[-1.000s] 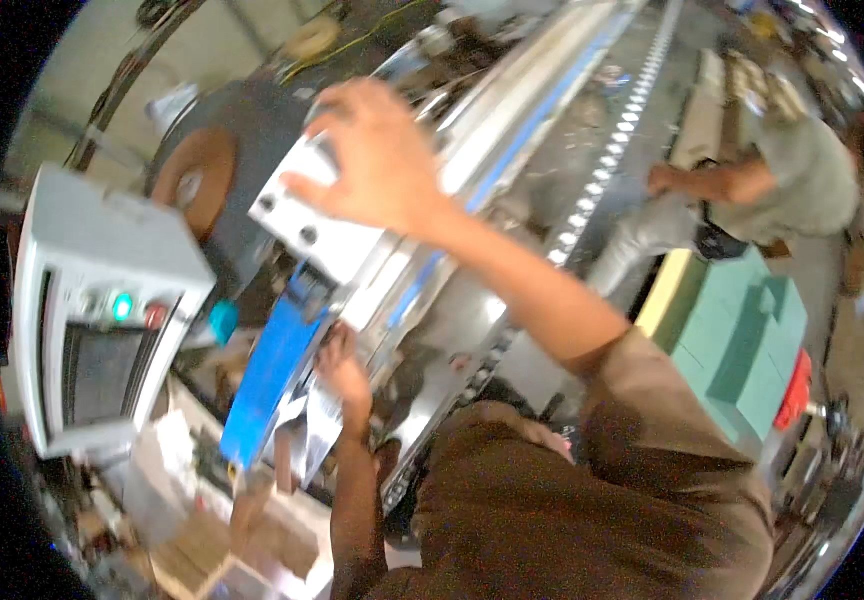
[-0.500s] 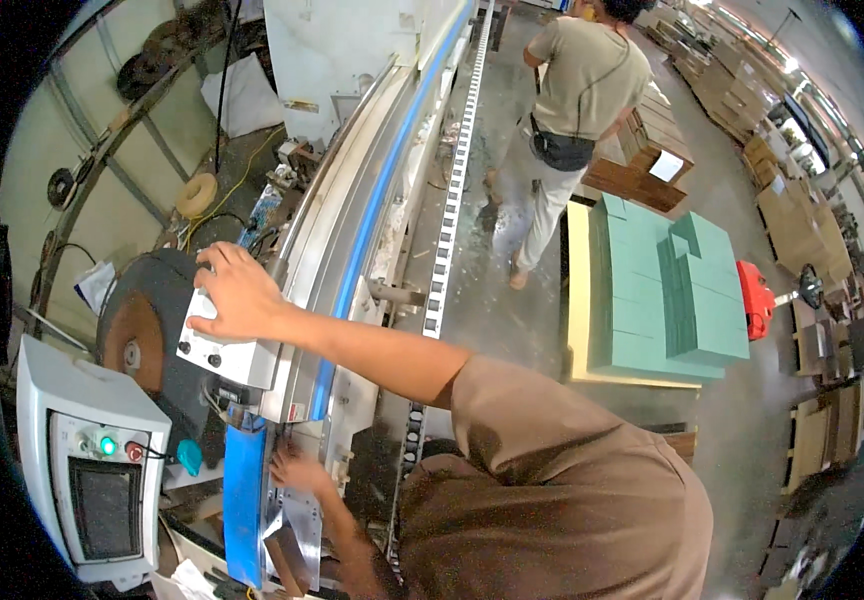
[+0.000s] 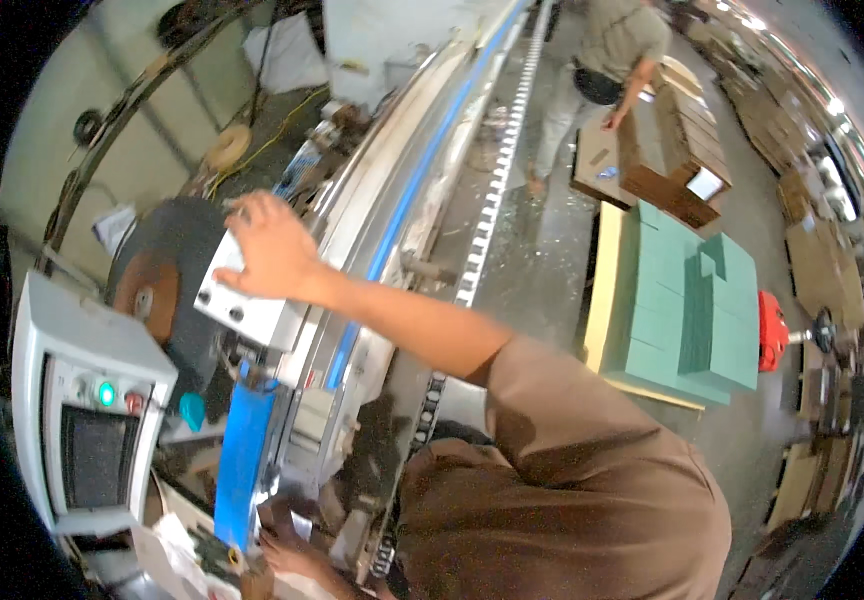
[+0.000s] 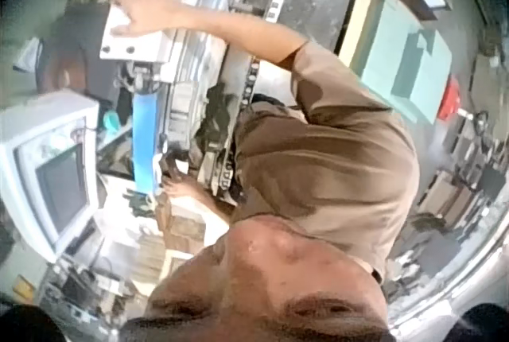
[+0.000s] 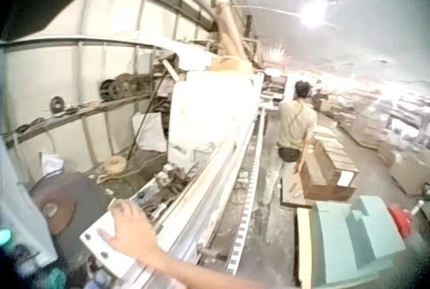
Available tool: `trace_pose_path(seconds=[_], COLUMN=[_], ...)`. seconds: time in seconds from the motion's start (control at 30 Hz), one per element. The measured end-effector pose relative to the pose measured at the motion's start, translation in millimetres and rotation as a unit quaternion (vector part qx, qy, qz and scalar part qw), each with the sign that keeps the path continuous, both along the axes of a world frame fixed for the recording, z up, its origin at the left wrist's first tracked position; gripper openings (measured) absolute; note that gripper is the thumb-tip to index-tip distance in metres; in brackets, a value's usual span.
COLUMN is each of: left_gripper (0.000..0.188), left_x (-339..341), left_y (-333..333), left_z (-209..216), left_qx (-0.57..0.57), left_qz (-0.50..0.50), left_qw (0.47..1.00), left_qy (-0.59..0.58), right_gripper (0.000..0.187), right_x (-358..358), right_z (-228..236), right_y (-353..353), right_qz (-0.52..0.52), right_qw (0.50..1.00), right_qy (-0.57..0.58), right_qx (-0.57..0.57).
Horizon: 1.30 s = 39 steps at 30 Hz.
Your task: The person operates a machine to process small wooden blocks. They pick up blocks from a stack, place them into the machine's feed slot, and press a button to activate the machine. The processed blocks are then collected and stacked on a nearby table.
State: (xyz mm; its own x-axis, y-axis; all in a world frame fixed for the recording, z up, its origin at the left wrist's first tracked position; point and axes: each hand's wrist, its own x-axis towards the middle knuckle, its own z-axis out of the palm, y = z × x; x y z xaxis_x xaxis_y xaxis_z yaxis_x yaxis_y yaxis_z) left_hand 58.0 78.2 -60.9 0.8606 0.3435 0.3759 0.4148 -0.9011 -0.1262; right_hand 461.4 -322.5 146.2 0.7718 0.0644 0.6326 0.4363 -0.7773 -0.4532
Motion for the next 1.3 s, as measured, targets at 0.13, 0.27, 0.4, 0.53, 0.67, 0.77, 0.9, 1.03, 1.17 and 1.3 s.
trace_pose_path(seconds=[0.13,0.27,0.4,0.53,0.67,0.77,0.9,1.03,1.17,1.3], left_gripper=[0.053,0.063,0.057,0.045,0.048,0.056,0.066,0.056,0.057,0.061], left_x=[-22,31,95,154,172,170,164,165,165,174], left_y=[30,-31,-102,-137,-136,-132,-123,-126,-128,-139], left_z=[-2,40,16,-48,-89,-97,-102,-85,-85,-87], left_qx=[-0.117,-0.213,-0.257,-0.248,-0.154,-0.141,-0.118,-0.134,-0.140,-0.146], left_qz=[-0.035,-0.064,-0.133,-0.167,-0.205,-0.202,-0.208,-0.211,-0.205,-0.222], left_qw=[0.992,0.972,0.956,0.954,0.965,0.968,0.971,0.968,0.968,0.964], left_qy=[0.019,-0.081,-0.058,-0.026,-0.061,-0.038,-0.004,0.018,0.032,0.003], right_gripper=[0.069,0.071,0.071,0.067,0.071,0.070,0.069,0.068,0.067,0.068], right_x=[5,5,5,5,7,7,5,3,0,-3], right_z=[4,3,7,8,7,9,12,10,15,17], right_y=[1,-6,0,3,0,-1,0,-1,2,3], right_qz=[0.023,-0.009,-0.009,-0.006,-0.009,-0.003,0.013,0.013,0.019,0.020], right_qw=[1.000,0.997,0.995,0.995,0.994,0.996,0.996,0.996,0.996,0.996], right_qy=[0.003,0.001,0.015,0.006,0.009,0.018,0.007,-0.003,0.014,0.030], right_qx=[-0.013,-0.079,-0.097,-0.098,-0.106,-0.093,-0.084,-0.085,-0.083,-0.083])
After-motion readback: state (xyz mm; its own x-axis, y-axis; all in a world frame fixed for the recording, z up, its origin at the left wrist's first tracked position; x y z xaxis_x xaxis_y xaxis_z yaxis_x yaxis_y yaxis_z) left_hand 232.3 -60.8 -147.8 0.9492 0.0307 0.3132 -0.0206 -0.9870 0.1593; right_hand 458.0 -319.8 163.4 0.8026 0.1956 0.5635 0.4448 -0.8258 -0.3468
